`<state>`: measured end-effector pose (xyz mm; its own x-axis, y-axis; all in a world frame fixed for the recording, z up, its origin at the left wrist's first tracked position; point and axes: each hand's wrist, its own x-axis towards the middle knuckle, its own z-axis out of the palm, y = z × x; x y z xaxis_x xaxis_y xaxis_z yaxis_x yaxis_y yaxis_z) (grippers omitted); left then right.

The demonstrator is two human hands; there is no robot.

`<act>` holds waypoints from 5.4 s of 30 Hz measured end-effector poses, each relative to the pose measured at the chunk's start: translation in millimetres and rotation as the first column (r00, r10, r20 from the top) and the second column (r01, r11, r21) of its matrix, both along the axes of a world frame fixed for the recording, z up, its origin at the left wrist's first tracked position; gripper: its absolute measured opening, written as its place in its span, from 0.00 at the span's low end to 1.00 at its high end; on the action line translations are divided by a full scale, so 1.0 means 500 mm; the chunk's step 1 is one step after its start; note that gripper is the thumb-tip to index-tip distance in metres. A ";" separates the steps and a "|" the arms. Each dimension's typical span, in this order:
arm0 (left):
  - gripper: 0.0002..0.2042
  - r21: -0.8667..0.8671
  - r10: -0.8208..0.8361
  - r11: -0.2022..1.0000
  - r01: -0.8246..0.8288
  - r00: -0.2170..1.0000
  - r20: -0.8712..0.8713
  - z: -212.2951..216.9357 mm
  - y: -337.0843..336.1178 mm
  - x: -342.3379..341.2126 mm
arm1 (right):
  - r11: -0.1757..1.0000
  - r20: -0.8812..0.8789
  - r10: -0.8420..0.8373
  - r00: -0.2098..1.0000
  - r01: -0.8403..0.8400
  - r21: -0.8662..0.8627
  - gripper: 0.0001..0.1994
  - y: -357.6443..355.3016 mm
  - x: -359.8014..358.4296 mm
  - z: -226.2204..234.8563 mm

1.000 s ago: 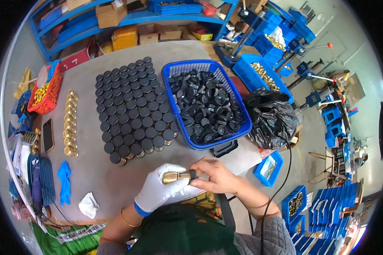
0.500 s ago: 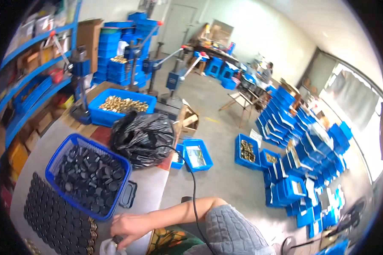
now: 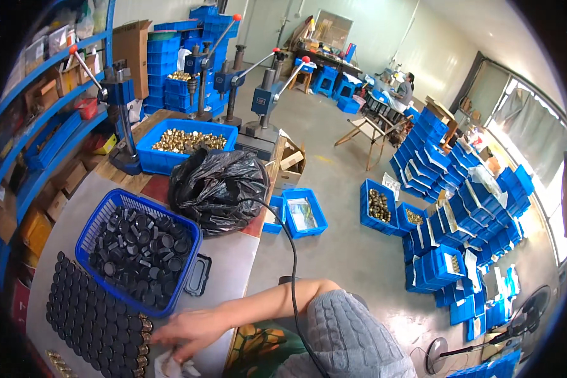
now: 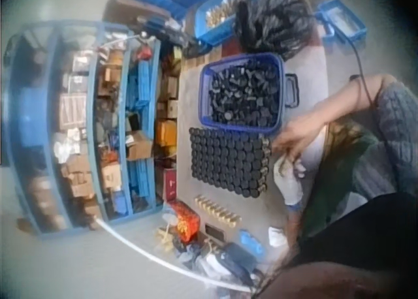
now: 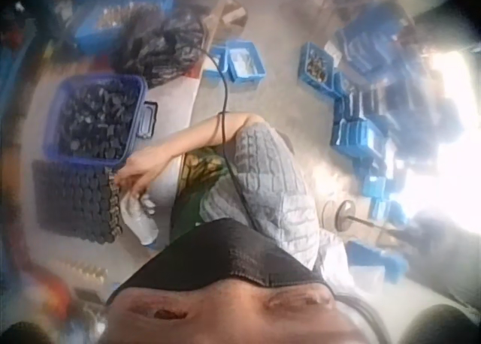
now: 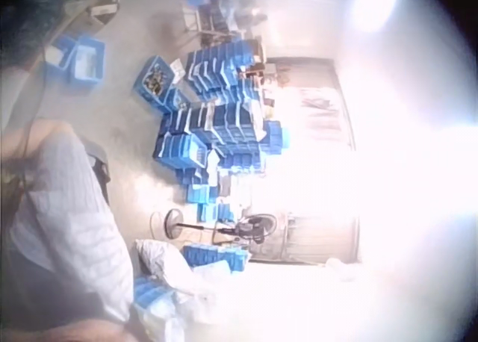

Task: The person repeatedly picks up small brass-colored jars from a table and screws black plastic lids onto them. After capping each jar, the person places it into a growing stack on the table. The person wears white gloves and works at a table in a workshop environment.

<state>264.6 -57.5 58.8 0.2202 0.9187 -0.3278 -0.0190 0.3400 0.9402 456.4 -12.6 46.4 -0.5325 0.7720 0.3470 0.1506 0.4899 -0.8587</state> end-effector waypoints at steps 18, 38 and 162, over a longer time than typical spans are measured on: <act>0.20 0.311 0.109 0.946 -0.094 0.994 -0.030 -0.018 -0.011 -0.027 | 0.777 0.444 -0.612 0.654 0.392 0.492 0.18 0.111 0.032 -0.047; 0.09 0.102 0.244 0.959 -0.263 0.956 0.163 -0.015 0.008 -0.052 | 0.952 0.125 -0.306 0.944 0.304 0.040 0.13 0.152 0.035 0.011; 0.11 -0.035 0.132 0.991 -0.130 0.989 0.062 -0.031 0.013 -0.052 | 0.998 0.137 0.051 0.989 -0.043 -0.055 0.20 0.010 -0.025 0.024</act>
